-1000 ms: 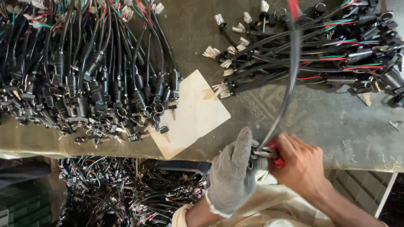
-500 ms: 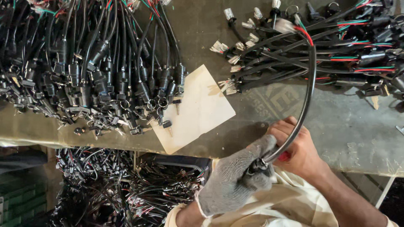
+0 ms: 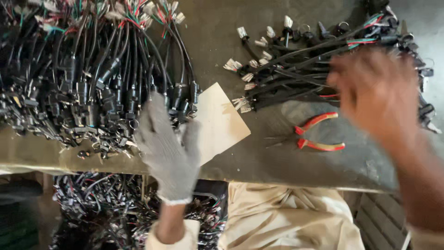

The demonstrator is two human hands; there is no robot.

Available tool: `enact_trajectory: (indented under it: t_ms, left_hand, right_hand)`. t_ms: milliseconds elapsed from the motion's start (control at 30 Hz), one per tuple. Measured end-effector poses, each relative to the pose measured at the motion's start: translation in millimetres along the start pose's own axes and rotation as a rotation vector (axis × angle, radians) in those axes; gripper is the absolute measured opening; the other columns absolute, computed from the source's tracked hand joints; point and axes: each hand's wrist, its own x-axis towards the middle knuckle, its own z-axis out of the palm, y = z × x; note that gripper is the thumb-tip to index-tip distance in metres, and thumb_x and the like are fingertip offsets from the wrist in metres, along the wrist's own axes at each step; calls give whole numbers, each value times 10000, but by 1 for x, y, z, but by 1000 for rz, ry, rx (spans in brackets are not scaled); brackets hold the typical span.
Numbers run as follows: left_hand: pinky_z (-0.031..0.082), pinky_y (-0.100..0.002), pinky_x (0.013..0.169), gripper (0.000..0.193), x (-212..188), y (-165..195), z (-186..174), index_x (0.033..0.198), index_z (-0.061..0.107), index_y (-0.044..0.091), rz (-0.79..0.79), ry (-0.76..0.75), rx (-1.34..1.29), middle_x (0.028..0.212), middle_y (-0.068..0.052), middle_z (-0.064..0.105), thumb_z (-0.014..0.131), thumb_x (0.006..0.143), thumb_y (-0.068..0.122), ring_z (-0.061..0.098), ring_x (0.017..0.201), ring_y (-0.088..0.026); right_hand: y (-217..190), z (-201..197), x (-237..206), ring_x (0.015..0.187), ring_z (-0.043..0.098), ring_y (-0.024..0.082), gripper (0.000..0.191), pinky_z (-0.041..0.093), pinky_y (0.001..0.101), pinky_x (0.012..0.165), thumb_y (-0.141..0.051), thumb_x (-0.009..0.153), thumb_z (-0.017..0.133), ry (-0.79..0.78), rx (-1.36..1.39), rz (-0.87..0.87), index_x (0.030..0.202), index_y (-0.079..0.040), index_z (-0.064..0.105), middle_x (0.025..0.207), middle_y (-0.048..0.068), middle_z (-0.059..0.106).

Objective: The person picks up a black cable from a large pile on the workbench, uses red-handled pliers to work on the wire ends and connectors, and places the finished harness onto a growing pile of completed harnesses, repeating the cycle.

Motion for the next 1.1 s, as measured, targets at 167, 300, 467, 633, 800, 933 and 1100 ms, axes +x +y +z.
enact_trajectory:
  t_ms: [167, 300, 467, 633, 800, 933, 1100]
  left_hand:
    - [421, -487, 1096, 658, -45, 45, 19, 1470, 501, 55, 20, -377, -615, 1342, -175, 616, 724, 920, 341, 543, 1269, -395]
    - [442, -499, 1065, 590, -61, 54, 27, 1450, 535, 109, 66, -441, -698, 1330, -152, 630, 734, 939, 327, 554, 1251, -393]
    - [451, -500, 1052, 583, -76, 52, 24, 1451, 541, 130, 35, -496, -742, 1326, -151, 628, 734, 930, 307, 551, 1250, -396]
    - [443, -495, 1116, 530, -75, 60, 19, 1441, 559, 144, 52, -501, -804, 1348, -136, 637, 715, 952, 276, 569, 1280, -375]
    - [462, -508, 1039, 659, -58, 111, 22, 1412, 497, 55, -19, -358, -913, 1325, -211, 592, 724, 850, 313, 547, 1238, -443]
    - [579, -454, 781, 592, -65, 135, 22, 1371, 553, 90, -384, -737, -1149, 1017, -140, 724, 718, 888, 389, 710, 964, -375]
    - [527, -359, 699, 245, -94, 116, 29, 1127, 671, 38, -297, -617, -1308, 870, -82, 659, 622, 1049, 264, 640, 784, -213]
  right_hand:
    - [77, 33, 60, 1070, 667, 276, 222, 477, 458, 1007, -395, 1028, 722, -60, -28, -141, 1121, -196, 750, 1137, 5, 687]
    - [97, 40, 62, 1048, 684, 269, 219, 508, 462, 981, -378, 990, 711, -237, 28, -102, 1115, -205, 759, 1116, -5, 710]
    - [83, 20, 69, 884, 689, 278, 265, 532, 425, 800, -347, 998, 686, -162, 72, -53, 1139, -124, 710, 1012, 66, 706]
    - [44, -28, 66, 830, 695, 226, 317, 541, 369, 764, -294, 1024, 623, 119, 644, 200, 1253, -77, 590, 955, 80, 708]
    - [-46, -67, -1, 777, 701, 175, 392, 551, 314, 728, -242, 1050, 560, 80, 1323, 355, 1367, -31, 470, 898, 94, 709]
    - [-109, -44, -39, 826, 533, 186, 472, 414, 342, 794, -171, 1062, 576, 46, 1531, 705, 1480, 30, 490, 1034, 157, 706]
    - [-112, -17, -60, 884, 649, 192, 438, 531, 371, 794, -205, 1008, 553, 135, 2063, 759, 1413, -47, 497, 971, 91, 667]
